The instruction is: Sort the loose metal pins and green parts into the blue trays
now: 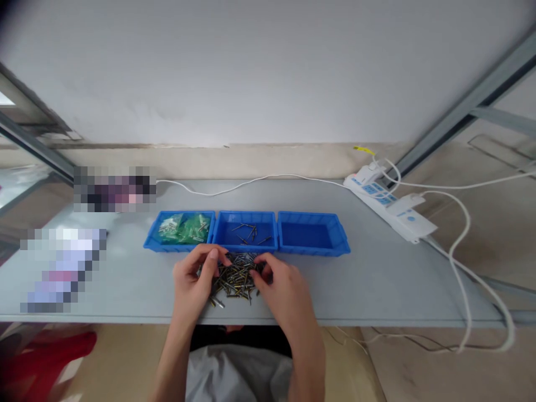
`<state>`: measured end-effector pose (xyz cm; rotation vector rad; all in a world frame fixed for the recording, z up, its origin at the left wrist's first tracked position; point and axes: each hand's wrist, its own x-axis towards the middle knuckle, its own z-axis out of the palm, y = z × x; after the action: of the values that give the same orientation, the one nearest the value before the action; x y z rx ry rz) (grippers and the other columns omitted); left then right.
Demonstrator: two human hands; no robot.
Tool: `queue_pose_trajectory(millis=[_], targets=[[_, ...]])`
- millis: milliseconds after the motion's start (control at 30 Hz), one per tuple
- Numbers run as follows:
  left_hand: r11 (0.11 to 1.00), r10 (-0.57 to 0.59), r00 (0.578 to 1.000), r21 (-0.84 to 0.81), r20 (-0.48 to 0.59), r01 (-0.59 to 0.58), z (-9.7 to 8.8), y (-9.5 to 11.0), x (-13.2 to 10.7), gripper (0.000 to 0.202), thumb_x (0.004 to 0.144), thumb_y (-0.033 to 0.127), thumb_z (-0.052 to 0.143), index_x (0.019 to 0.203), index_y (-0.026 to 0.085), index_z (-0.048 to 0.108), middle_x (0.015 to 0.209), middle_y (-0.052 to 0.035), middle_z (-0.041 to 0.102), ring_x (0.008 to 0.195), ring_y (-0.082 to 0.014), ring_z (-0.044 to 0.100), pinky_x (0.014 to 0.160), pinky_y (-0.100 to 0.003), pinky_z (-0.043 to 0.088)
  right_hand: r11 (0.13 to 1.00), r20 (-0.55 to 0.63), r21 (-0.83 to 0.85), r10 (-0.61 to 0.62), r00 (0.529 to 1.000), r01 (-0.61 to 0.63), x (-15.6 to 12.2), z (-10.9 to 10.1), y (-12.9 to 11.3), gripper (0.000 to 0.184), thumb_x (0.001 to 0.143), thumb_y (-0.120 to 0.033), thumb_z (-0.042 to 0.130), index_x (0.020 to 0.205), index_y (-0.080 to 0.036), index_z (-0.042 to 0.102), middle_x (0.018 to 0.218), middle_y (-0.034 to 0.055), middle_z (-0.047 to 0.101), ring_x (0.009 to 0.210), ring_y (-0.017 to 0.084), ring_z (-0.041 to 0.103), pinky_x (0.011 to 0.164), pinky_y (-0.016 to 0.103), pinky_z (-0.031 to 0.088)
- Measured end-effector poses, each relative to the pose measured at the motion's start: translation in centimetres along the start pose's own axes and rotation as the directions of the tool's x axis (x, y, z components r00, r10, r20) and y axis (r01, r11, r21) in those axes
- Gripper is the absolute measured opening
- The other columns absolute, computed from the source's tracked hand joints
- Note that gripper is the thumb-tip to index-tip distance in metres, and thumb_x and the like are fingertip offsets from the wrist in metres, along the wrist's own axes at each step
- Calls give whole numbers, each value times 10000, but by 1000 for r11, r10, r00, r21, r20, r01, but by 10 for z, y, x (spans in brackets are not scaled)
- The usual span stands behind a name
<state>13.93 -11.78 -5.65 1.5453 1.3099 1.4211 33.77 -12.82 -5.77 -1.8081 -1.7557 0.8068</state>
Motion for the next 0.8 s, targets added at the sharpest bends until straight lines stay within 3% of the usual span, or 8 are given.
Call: queue_pose_trajectory(millis=[433, 633, 800], targets=[[999, 30, 999, 17, 20, -30, 0, -1, 1, 249, 1085, 317, 615, 940, 200, 781, 723, 0, 778, 563, -115, 632, 574, -227, 485, 942, -164, 275, -152, 975, 193, -1, 3, -12, 99, 964, -296, 695, 897, -244, 745, 691, -31, 674, 608, 152, 605, 602, 266, 465], [990, 131, 978, 35, 162, -138, 4, 2, 1, 150, 1010, 180, 655, 1040, 211, 798, 763, 11, 753, 549, -95, 567, 555, -213, 454, 858, -369, 378, -205, 907, 348, -9, -3, -27, 87, 999, -288, 731, 919, -254, 734, 745, -41, 695, 624, 127, 609, 610, 231, 509], [982, 178, 948, 17, 265, -189, 7, 2, 1, 116, 973, 141, 672, 981, 204, 769, 763, 17, 683, 575, -95, 527, 549, -208, 423, 815, -420, 364, -288, 861, 451, -6, 7, -34, 116, 1015, -227, 737, 909, -249, 694, 813, -32, 670, 679, 126, 602, 637, 241, 513]])
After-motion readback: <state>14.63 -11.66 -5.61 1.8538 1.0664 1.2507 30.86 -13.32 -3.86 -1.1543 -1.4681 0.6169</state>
